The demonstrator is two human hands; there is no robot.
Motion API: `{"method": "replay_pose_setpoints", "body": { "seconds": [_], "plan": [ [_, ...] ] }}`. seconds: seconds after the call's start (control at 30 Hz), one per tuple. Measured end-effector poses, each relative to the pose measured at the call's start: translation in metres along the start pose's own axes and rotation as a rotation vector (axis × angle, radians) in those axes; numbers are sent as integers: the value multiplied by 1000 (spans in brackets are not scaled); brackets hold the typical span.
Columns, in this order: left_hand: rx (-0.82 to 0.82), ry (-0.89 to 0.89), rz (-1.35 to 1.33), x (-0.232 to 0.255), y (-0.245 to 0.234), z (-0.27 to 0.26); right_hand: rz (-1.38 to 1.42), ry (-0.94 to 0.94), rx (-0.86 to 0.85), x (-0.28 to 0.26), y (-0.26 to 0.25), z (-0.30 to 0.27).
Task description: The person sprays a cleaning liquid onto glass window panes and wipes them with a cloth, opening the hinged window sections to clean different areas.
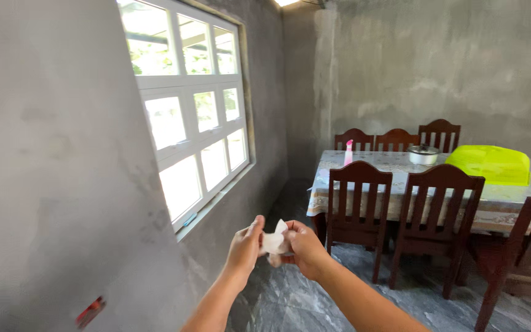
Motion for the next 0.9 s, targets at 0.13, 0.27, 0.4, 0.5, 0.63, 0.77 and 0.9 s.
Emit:
{"method": "replay_pose_setpoints", "body": {
  "seconds": [0.13,0.27,0.4,0.5,0.63,0.77,0.9],
  "plan": [
    [-39,-94,381,12,10,29,33,-168,12,-17,-6,65],
    [-141,-139,327,17,15,92,148,-230,-35,-37,-4,125],
    [-182,-140,59,-7,18,168,167,-211,-71,-51,-2,168],
    [-114,-80,31,-22,13,219,171,-167,-154,-56,2,208],
    [64,13,172,-17,-6,271,106,-75,-293,-56,6,267],
    [245,52,155,-10,-32,331,-54,-126,-417,-68,14,339],
    [424,85,33,-15,-60,403,-9,-120,-536,-74,29,407]
  ]
}}
Point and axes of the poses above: each hand's wrist, its own z-axis towards the middle knuckle, its own y-axis out of the palm, x = y × z, the point moved 10 cm from there along z, towards the middle knuckle, and after that the axes turned 4 degrees about z, right-handed, at the moved point
